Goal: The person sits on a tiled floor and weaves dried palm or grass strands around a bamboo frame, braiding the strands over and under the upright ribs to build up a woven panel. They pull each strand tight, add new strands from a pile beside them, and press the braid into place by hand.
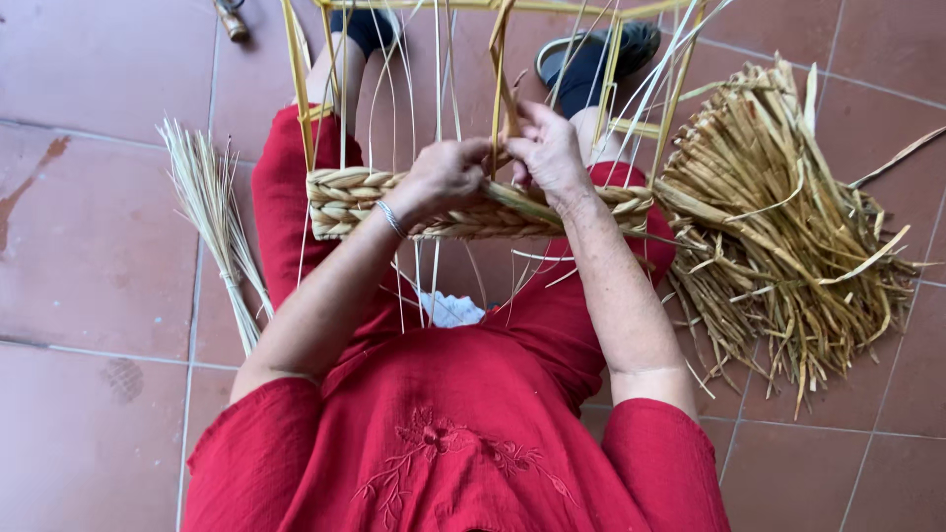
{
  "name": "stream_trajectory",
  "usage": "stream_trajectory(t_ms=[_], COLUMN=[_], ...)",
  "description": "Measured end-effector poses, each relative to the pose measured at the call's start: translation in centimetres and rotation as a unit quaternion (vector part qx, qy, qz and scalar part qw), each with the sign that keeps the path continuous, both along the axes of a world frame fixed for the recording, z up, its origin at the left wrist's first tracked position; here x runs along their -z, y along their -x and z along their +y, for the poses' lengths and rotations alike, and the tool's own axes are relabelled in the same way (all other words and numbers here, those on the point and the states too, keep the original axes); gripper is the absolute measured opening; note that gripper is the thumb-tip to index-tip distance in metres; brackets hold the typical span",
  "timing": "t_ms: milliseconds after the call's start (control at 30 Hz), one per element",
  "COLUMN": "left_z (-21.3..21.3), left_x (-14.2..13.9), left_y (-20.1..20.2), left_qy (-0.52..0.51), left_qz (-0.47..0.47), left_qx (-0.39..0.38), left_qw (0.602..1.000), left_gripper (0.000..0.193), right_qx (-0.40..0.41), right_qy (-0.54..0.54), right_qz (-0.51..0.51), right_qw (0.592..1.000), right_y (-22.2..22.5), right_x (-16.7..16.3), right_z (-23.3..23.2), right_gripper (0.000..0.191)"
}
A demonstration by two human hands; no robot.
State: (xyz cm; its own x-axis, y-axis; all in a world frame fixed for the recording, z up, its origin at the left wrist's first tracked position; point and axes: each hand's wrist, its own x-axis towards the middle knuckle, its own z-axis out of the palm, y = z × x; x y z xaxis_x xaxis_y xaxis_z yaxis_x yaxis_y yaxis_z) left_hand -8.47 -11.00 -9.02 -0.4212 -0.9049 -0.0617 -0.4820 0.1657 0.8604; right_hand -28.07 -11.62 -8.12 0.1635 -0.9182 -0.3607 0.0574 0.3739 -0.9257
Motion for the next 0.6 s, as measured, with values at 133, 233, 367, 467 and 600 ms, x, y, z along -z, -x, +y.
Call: stream_trajectory(t_ms=[133, 233, 367, 467, 600], left_z=[2.0, 4.3, 5.5, 5.4, 4.8], left_x=[-1.2, -3.0, -4.4, -3.5, -1.1], left_y=[-2.5, -5.5, -11.2, -13.9, -15.2], left_qy=[-0.063, -0.036, 0.241, 0.316, 0.048], left_qz=[0.153, 0.143, 0.026, -0.096, 0.040], left_qx=[-0.077, -0.124, -0.193, -0.277, -0.295], left_qw=[0.983, 0.981, 0.951, 0.903, 0.953], left_gripper=[0.026, 0.020, 0.021, 0.024, 0.018], right_qx=[0.056, 0.070, 0.056, 0.001, 0.007], right_qy=[0.082, 0.111, 0.051, 0.005, -0.013], right_qz=[0.052, 0.006, -0.112, -0.175, -0.098], right_qw=[0.994, 0.991, 0.991, 0.985, 0.995], right_y=[-0.1, 0.1, 1.2, 2.1, 2.3], right_x=[-0.3, -1.3, -2.7, -2.9, -1.3], right_z=[3.2, 6.1, 7.6, 7.3, 6.9], right_gripper=[0.040, 0.024, 0.029, 0.027, 0.030])
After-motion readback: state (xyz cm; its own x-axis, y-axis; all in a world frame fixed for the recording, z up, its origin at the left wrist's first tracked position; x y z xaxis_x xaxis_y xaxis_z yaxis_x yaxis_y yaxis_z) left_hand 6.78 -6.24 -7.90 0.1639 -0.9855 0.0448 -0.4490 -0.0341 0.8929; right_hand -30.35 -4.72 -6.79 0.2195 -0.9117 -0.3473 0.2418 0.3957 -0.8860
